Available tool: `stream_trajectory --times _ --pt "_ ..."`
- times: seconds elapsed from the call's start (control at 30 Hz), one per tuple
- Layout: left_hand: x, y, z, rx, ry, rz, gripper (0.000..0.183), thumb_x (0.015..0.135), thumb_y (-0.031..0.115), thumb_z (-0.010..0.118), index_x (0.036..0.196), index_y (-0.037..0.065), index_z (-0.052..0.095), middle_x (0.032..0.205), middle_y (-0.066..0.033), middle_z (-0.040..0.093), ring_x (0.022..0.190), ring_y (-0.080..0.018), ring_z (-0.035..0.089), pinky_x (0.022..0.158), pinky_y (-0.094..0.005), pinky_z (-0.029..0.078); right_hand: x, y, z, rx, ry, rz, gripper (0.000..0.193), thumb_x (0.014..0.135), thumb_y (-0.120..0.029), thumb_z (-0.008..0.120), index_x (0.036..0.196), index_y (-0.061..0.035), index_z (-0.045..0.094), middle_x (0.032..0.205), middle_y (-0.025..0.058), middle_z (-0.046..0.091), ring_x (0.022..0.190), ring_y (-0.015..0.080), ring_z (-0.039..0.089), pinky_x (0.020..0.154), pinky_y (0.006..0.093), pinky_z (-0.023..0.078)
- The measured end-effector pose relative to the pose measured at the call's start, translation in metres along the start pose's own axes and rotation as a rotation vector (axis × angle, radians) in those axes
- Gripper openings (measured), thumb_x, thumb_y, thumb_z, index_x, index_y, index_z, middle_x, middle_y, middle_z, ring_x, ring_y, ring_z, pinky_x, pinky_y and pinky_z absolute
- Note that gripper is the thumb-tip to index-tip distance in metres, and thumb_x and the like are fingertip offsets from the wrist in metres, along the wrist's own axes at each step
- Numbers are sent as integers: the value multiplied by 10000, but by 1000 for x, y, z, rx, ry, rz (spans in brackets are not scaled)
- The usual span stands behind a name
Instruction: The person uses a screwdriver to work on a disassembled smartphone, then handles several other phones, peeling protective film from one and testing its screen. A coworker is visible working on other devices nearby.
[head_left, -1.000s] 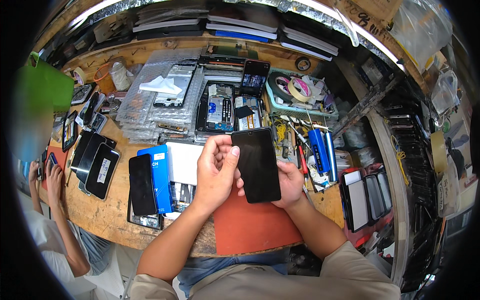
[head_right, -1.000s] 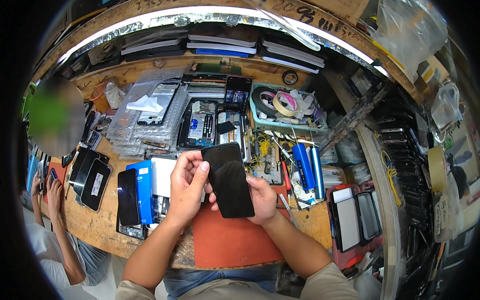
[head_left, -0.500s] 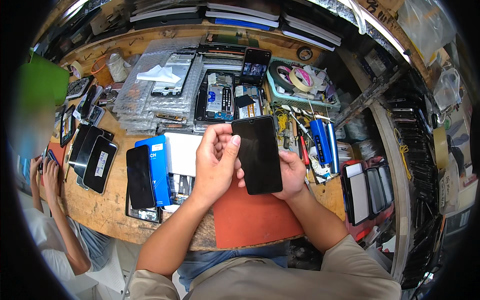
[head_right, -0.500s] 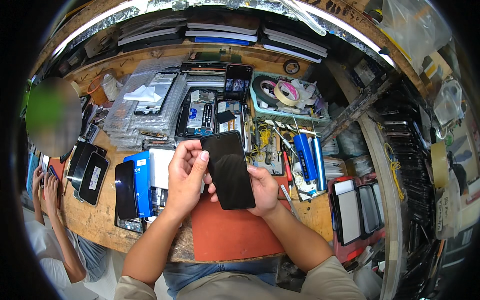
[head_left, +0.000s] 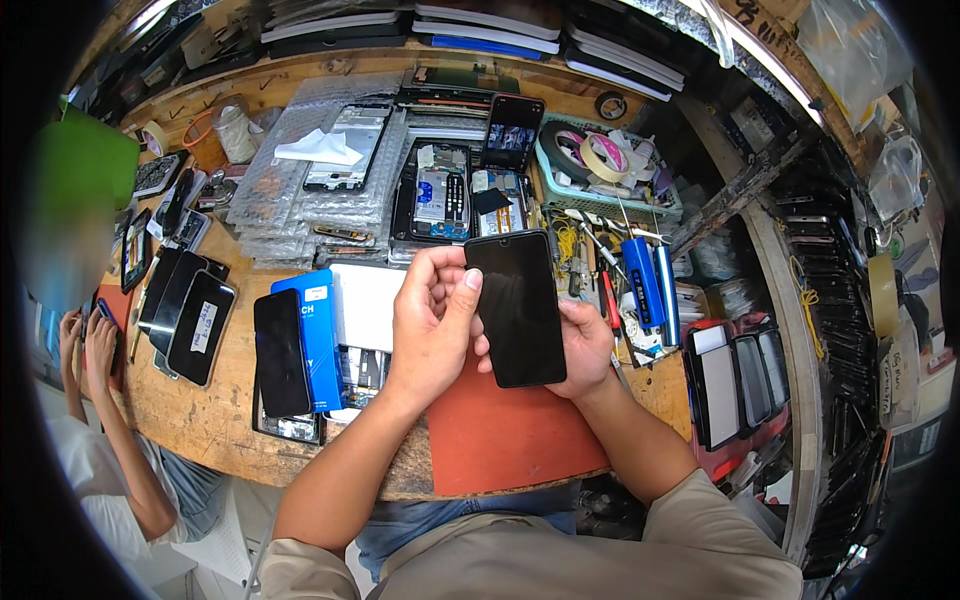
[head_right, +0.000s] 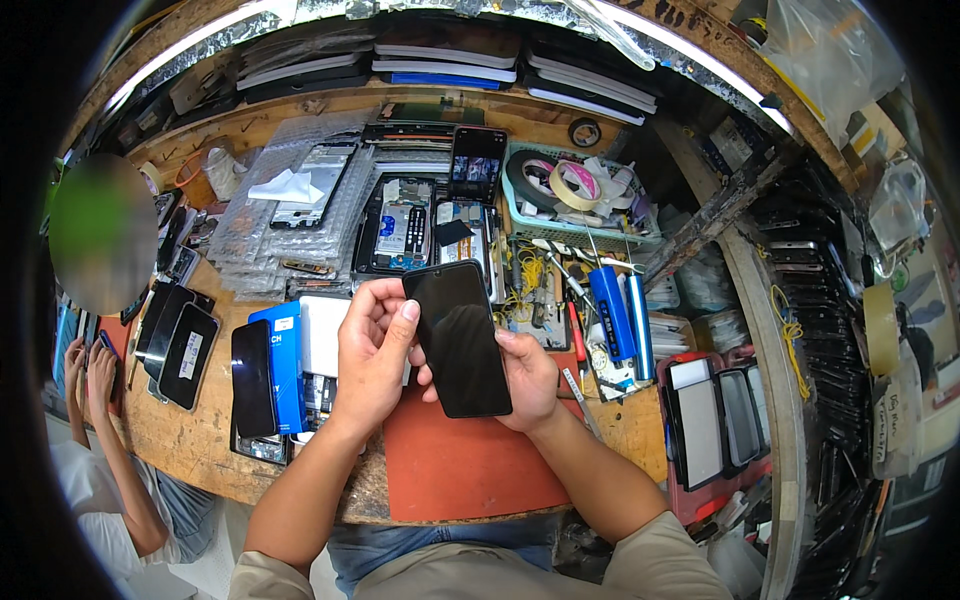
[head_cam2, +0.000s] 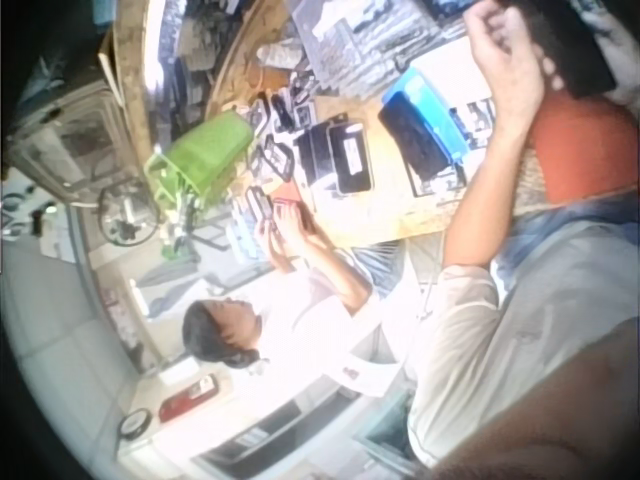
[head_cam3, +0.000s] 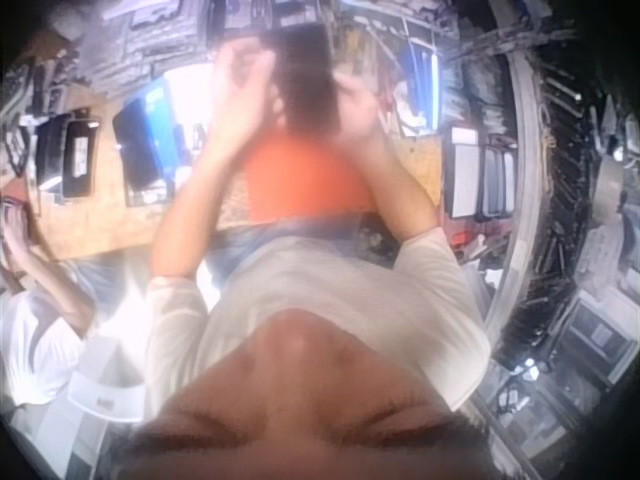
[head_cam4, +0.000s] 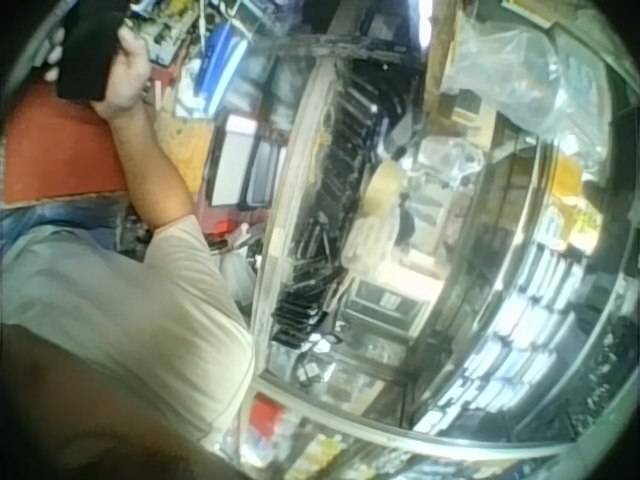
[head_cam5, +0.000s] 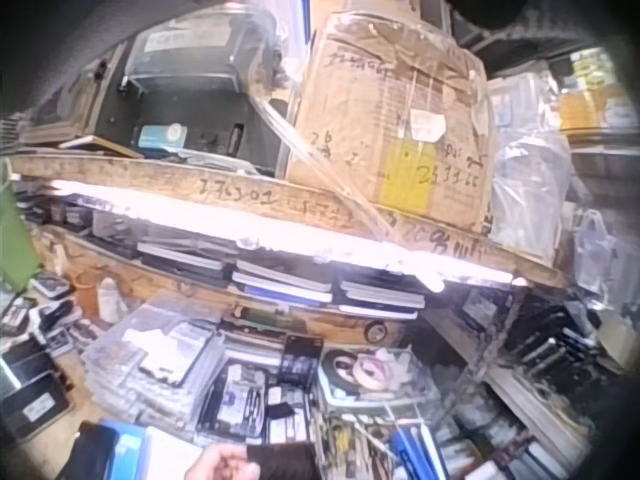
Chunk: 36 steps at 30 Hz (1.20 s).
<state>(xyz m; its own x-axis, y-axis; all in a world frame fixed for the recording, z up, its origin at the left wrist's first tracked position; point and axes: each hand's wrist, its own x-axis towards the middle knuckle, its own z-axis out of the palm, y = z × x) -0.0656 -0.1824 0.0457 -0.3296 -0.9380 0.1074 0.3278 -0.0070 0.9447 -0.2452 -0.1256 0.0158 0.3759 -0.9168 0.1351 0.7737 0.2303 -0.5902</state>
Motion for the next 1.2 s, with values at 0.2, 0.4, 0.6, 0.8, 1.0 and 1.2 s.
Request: stream_trajectory --times 0.2,0.4,0.6,0.8,1.0,1.2 --pt "0 -2 -1 -14 -1 -8 244 1080 134 595 1258 6 489 983 -68 570 559 -64 556 460 -234 503 0 0 2 -70 28 -8 731 1016 -436 382 1522 90 405 1372 282 597 1186 388 665 1027 514 555" --pt "2 -9 -4 52 -28 -22 432 1038 158 675 1394 12 477 1120 -84 623 865 -102 620 736 -241 547 0 3 14 -546 162 -155 720 1000 -408 410 1521 87 439 1342 233 627 1166 294 671 993 401 546" --pt "-2 -13 2 225 -166 301 755 941 174 797 1544 -10 382 1323 -215 613 1116 -234 670 977 -354 560 2 3 21 -1410 290 -581 637 982 -245 520 1501 122 470 1318 261 636 1178 319 654 1004 413 508" --pt "-5 -17 1 14 -189 42 420 1062 72 595 1447 -72 506 1216 -165 700 1068 -172 695 928 -320 581 8 2 16 -1526 507 -619 665 907 -111 696 1493 110 470 1225 245 642 1103 322 671 984 414 528" --pt "5 -21 -8 -44 -97 31 370 1100 86 517 1430 -82 530 1189 -132 728 1060 -136 701 904 -289 580 6 5 20 -954 477 -467 456 1054 -70 577 1460 110 475 1272 168 670 1173 178 655 979 305 534" --pt "8 -15 -8 -78 51 19 355 1110 123 505 1412 -59 545 1199 -113 732 1024 -125 714 852 -271 585 4 -2 15 -814 512 -313 348 1106 -199 486 1249 86 625 1116 122 725 1026 137 671 893 301 526"
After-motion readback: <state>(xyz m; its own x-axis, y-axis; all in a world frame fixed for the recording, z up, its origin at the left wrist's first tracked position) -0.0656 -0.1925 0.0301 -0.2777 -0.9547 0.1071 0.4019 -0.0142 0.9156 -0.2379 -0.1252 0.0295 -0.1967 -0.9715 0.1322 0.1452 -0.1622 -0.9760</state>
